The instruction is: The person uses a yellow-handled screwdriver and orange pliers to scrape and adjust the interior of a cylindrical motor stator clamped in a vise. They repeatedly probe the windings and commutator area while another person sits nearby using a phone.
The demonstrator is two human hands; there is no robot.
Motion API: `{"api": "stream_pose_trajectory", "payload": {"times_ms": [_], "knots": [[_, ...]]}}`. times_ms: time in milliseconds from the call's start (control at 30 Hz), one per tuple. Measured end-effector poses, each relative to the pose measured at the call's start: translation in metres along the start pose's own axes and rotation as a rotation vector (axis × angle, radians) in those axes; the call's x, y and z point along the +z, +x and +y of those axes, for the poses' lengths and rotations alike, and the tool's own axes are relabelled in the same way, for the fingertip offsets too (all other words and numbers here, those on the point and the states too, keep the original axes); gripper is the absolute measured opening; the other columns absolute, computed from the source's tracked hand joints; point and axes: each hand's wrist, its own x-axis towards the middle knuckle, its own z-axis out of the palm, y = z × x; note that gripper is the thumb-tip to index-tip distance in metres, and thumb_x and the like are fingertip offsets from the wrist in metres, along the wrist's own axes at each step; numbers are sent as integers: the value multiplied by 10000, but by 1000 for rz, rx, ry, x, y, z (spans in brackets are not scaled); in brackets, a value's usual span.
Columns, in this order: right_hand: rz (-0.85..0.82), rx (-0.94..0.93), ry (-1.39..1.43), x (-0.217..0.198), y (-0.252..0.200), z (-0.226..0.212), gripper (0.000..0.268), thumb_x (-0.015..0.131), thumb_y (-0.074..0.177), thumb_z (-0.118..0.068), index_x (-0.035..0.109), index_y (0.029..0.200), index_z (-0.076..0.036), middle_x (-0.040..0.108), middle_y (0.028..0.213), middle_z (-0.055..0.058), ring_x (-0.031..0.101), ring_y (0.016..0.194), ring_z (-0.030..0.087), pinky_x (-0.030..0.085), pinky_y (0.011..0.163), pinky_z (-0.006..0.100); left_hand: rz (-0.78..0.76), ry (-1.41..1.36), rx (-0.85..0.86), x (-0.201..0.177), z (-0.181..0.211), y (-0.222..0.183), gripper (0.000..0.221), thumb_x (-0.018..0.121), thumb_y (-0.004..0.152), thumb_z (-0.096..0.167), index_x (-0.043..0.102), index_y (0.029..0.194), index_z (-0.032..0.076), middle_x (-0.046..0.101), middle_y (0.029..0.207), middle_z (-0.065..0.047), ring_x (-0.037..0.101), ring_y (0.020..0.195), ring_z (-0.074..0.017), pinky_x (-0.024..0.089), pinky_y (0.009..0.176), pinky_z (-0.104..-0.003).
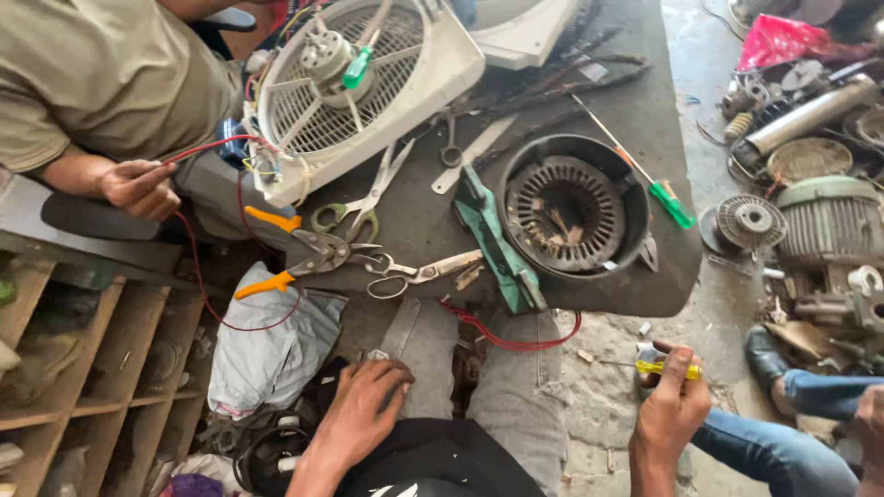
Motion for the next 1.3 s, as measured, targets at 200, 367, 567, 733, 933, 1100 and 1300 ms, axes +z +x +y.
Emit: {"api": "stream_pose_trajectory", "payload": {"times_ms": [200,367,567,733,933,1100,1300], "knots": [[-95,-39,-115,30,1,-22,458,477,1140,-397,706,1099,-2,582,807,10,501,742,97,392,687,263,24,-23,-11,-4,-3,-1,187,624,904,168,711,1050,91,706,1109,-61,623,1119,-277,378,1000,-458],[-144,9,-128,43,-3,-19,444,494,1124,-391,717,1091,-9,581,783,31,499,737,116,381,669,280,78,-14,22,-2,-19,-1,189,631,910,175,709,1051,77,714,1099,-82,628,1105,-292,396,993,-459],[-138,35,-173,38,2,21,447,532,1097,-402,745,1078,-10,617,744,44,541,712,116,420,672,271,67,9,7,27,-57,5,185,669,897,206,711,1038,94,712,1063,-67,654,1076,-278,449,937,-441],[-139,-3,-228,38,21,52,437,558,1079,-403,785,1070,-29,636,677,83,572,654,129,442,639,283,0,-14,180,55,-95,24,172,690,882,205,721,1030,122,727,1068,-43,672,1078,-255,470,930,-461],[-109,23,-274,47,23,52,417,597,1036,-399,787,1055,-28,674,662,97,613,637,137,485,637,278,-124,1,-45,77,-118,35,227,685,902,233,748,1118,201,724,1193,1,649,1163,-192,414,1010,-486],[-145,-10,-249,56,21,45,392,629,1011,-381,781,1037,-20,683,657,89,624,616,134,493,610,282,-88,-3,-36,80,-126,33,249,682,891,247,748,1128,207,735,1198,14,668,1150,-186,462,988,-462],[-180,-27,-286,58,20,53,374,636,1003,-357,787,1047,-17,677,637,85,613,598,134,481,591,289,-137,-28,-96,85,-137,29,237,673,900,251,743,1122,209,737,1164,11,673,1150,-182,472,1004,-472]]}}
